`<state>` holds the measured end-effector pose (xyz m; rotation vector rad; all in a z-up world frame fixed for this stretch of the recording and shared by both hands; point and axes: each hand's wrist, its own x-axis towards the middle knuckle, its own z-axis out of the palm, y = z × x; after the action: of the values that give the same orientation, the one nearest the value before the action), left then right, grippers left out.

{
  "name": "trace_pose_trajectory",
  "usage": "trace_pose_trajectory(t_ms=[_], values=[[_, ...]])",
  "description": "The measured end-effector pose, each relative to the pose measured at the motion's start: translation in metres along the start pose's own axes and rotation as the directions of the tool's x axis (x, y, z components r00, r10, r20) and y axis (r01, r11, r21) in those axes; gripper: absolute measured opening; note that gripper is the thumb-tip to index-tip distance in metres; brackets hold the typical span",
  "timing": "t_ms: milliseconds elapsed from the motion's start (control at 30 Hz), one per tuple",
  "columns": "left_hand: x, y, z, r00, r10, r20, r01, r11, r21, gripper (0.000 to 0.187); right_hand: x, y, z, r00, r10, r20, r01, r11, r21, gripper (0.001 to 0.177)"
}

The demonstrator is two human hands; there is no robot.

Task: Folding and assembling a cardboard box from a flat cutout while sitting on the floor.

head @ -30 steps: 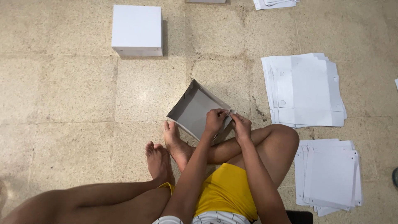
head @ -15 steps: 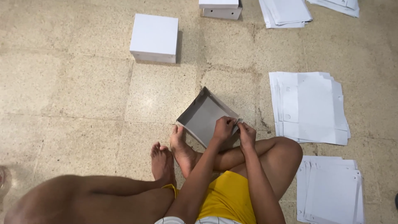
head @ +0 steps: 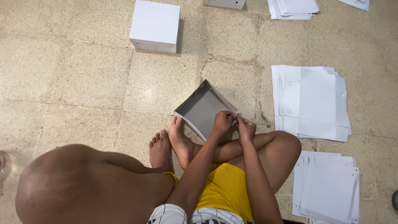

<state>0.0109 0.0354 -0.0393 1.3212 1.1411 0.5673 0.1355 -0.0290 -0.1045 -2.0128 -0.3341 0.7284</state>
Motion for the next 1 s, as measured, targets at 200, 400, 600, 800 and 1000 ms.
trace_pose_trajectory(t_ms=[200,400,600,800,1000], values=[[0.001,0.001,-0.004,1.0,0.018,0.01,-0.019,0.998,0.057,0.023,0.001,0.006,0.013,0.997,0.072,0.031,-0.077,0.964,0.253,0.03],[0.002,0.013,-0.01,0.999,0.039,0.01,-0.04,0.989,0.145,0.021,-0.01,-0.012,0.01,0.995,0.097,0.023,-0.099,0.973,0.211,0.03],[0.002,0.011,-0.015,0.998,0.034,0.055,-0.04,0.993,0.113,0.023,-0.042,-0.052,0.001,0.996,0.086,0.029,-0.09,0.973,0.215,0.029],[0.004,0.004,-0.014,0.998,0.001,0.064,-0.006,0.996,0.085,0.023,-0.052,-0.066,-0.004,0.997,0.057,0.06,-0.067,0.983,0.172,0.029],[0.007,0.007,-0.017,0.998,-0.001,0.06,-0.001,1.0,0.026,0.024,-0.075,-0.089,-0.011,0.995,0.011,0.099,-0.028,0.983,0.179,0.02]])
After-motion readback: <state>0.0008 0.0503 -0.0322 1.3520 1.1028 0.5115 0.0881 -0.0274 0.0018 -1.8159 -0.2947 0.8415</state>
